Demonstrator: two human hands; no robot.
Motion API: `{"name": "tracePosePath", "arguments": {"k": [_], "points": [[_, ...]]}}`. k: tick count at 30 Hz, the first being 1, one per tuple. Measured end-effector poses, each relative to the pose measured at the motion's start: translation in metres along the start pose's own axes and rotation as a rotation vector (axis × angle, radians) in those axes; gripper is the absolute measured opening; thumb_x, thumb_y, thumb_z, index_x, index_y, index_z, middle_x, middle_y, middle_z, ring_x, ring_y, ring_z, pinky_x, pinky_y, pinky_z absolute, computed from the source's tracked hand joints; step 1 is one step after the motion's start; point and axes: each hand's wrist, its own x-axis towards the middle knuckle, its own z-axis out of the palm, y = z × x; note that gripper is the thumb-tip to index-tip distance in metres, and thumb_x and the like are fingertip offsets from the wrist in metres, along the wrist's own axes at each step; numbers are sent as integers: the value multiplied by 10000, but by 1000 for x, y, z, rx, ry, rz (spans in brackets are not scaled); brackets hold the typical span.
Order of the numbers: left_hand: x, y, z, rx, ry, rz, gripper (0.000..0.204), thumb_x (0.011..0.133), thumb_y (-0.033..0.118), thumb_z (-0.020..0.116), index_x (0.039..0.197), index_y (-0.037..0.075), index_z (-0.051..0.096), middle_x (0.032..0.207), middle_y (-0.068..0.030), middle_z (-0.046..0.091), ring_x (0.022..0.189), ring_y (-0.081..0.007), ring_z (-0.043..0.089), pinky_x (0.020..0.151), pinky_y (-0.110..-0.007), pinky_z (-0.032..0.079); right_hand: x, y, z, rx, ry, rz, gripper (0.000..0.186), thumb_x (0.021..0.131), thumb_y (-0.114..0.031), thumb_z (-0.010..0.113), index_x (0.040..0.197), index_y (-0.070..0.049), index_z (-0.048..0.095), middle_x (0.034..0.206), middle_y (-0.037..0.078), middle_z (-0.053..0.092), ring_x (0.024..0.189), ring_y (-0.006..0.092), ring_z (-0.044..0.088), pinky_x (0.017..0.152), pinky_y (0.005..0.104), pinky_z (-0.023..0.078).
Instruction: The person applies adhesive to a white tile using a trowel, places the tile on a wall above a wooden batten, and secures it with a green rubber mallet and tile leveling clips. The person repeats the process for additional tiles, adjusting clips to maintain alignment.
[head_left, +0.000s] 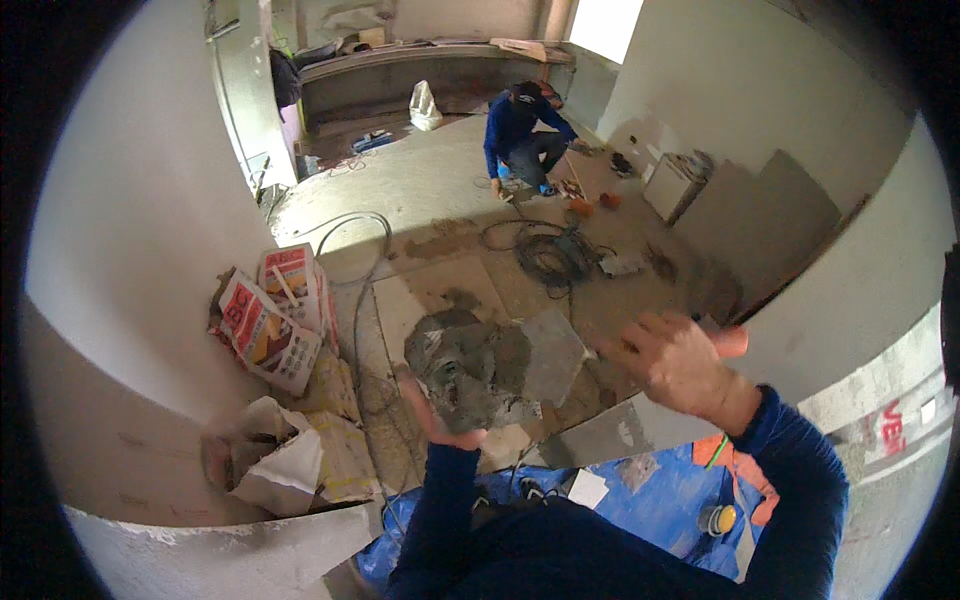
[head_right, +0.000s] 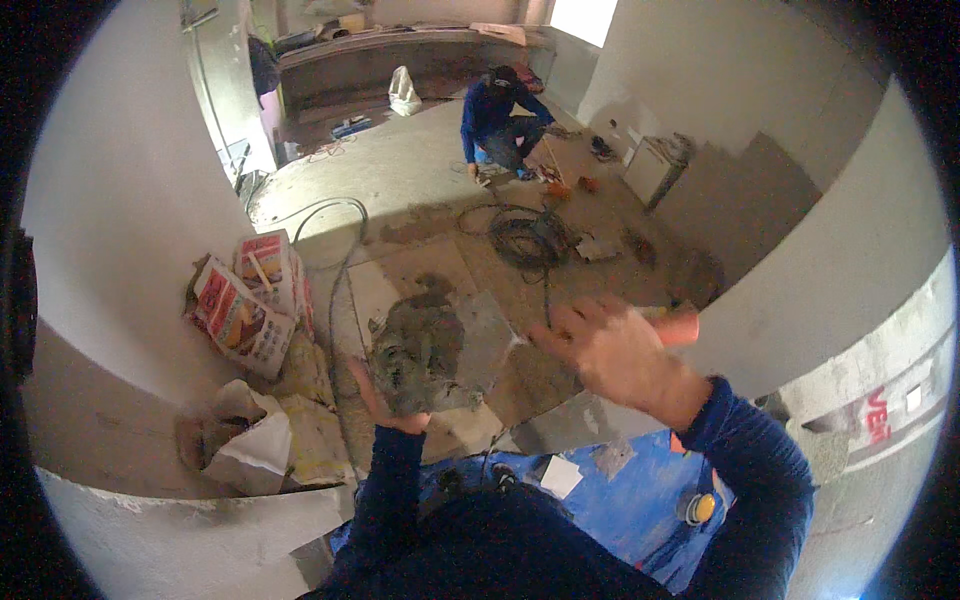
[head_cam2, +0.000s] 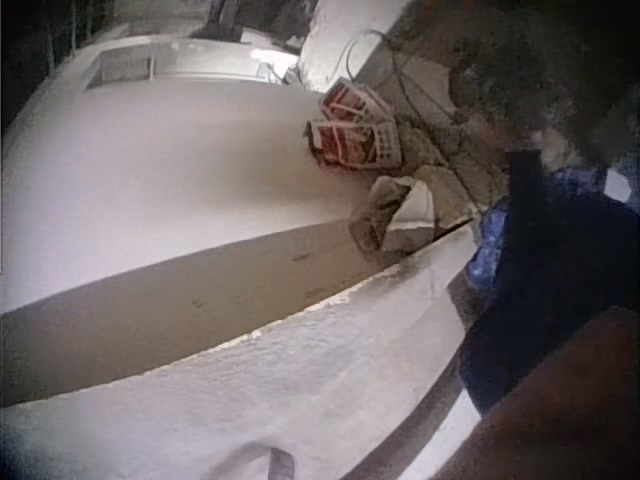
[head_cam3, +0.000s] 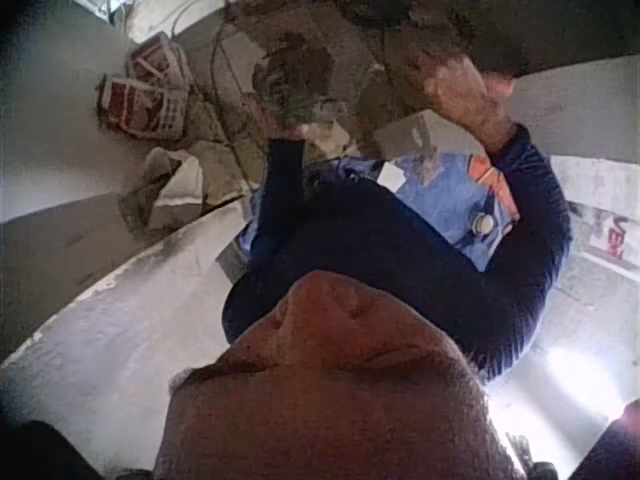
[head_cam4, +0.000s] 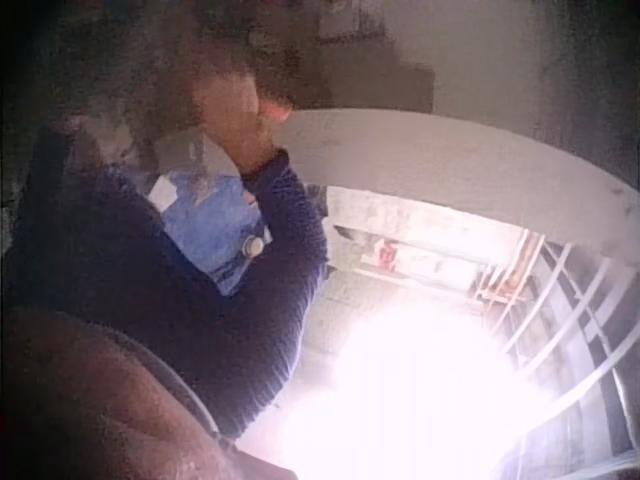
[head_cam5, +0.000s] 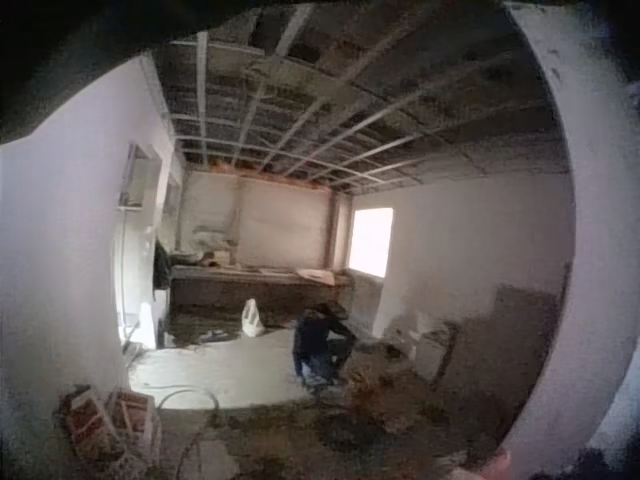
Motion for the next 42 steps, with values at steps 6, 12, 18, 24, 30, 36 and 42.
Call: {"name": "tracePosePath", "arguments": {"k": [6,12,18,24,30,36,42], "points": [[-9,18,25,-7,-34,-7,780,1042,679,409,1542,84,473,1551,-149,514,1388,-350,512,1187,-510,399,-27,5,12,59,59,72,542,717,-195,725,1258,-178,720,999,27,659,922,226,655,771,389,544],[-19,19,30,75,-111,-39,819,1033,704,397,1559,79,445,1580,-148,479,1416,-350,478,1199,-520,376,-29,17,42,44,147,85,499,722,-177,754,1220,-177,738,988,41,655,893,242,649,755,402,524],[-21,34,16,29,-38,-1,791,1044,686,385,1571,98,433,1592,-147,465,1433,-355,460,1208,-519,363,-48,25,53,391,165,176,390,766,-135,785,1153,-124,745,1003,84,683,901,301,682,742,425,557],[-21,26,12,-26,-95,7,724,1067,622,391,1571,105,440,1600,-149,457,1443,-383,444,1215,-582,323,-49,-35,105,904,238,386,306,878,-185,815,1106,0,731,1072,177,722,891,361,727,744,427,589],[-13,31,22,-237,-205,8,735,1046,644,413,1567,128,454,1601,-148,457,1455,-388,425,1221,-590,297,-34,-67,106,875,272,492,336,908,-186,782,1150,36,710,1068,216,703,893,391,719,745,428,582],[9,16,39,-26,-102,139,747,1018,684,441,1520,134,500,1547,-120,514,1400,-370,481,1190,-583,340,-19,-85,62,612,76,510,346,950,-177,697,1235,12,644,984,230,679,842,449,686,696,502,561],[33,-14,41,11,84,316,718,1022,693,425,1477,148,532,1479,-88,570,1326,-334,543,1147,-535,405,7,-103,56,503,-95,491,350,989,-208,643,1283,-25,597,936,206,667,819,429,694,681,505,576]]}}
